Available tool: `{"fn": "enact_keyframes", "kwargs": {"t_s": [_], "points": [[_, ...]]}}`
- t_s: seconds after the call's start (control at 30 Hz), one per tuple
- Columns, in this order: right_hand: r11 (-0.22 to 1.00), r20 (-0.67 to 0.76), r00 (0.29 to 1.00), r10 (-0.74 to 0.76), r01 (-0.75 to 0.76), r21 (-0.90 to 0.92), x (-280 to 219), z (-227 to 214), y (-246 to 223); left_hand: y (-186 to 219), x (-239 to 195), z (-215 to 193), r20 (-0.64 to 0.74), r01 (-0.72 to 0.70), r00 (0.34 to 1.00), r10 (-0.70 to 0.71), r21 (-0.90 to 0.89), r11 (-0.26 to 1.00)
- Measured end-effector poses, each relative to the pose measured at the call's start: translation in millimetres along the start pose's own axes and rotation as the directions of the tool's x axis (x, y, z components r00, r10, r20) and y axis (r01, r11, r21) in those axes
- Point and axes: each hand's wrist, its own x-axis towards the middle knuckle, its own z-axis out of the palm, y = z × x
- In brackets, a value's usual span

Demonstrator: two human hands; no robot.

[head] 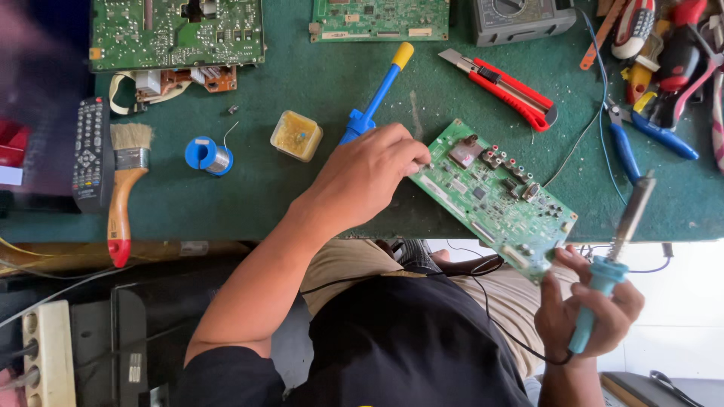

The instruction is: The person uses a soldering iron and a hot air gun to work on a green circuit board. They apply heat to specific components on the board, flip it over to access the other side, and continue soldering while handling solder wire.

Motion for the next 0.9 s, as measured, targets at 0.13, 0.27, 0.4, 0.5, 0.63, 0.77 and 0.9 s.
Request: {"fn": "enact_keyframes", "kwargs": {"t_s": [0.13, 0.27, 0.4, 0.5, 0.63, 0.77, 0.9], "points": [[1.000, -0.134, 0.991, -0.009, 0.008, -0.008, 5.0, -2.6, 6.9, 20.8, -13.9, -20.1, 0.031, 0.003, 1.000, 0.003, -0.207, 0.978], [0.999, -0.190, 0.982, 0.021, -0.027, -0.029, 1.7, -7.4, 15.3, 36.1, -25.5, -27.6, 0.040, -0.002, 0.999, 0.016, -0.332, 0.943], [0.998, -0.223, 0.972, 0.066, -0.064, 0.014, -9.3, -9.7, 23.7, 46.4, -35.2, -30.1, 0.027, -0.003, 1.000, 0.012, -0.337, 0.941], [0.999, -0.242, 0.969, 0.040, -0.047, -0.023, -6.8, -8.0, 26.2, 49.8, -38.1, -31.9, -0.029, -0.054, 0.998, 0.047, -0.349, 0.936], [0.996, -0.269, 0.962, 0.034, -0.056, -0.071, 21.6, -2.4, 8.4, 57.6, -40.1, -47.1, -0.035, -0.036, 0.999, 0.024, -0.418, 0.908], [0.997, -0.242, 0.968, 0.070, -0.062, 0.039, 53.4, 3.2, -5.2, 58.8, -40.0, -54.9, 0.005, 0.092, 0.994, -0.112, -0.597, 0.797], [0.952, -0.362, 0.883, 0.298, -0.303, 0.046, 54.6, 7.1, 4.5, 55.7, -41.5, -45.6, 0.191, 0.326, 0.934, -0.300, -0.799, 0.506]]}}
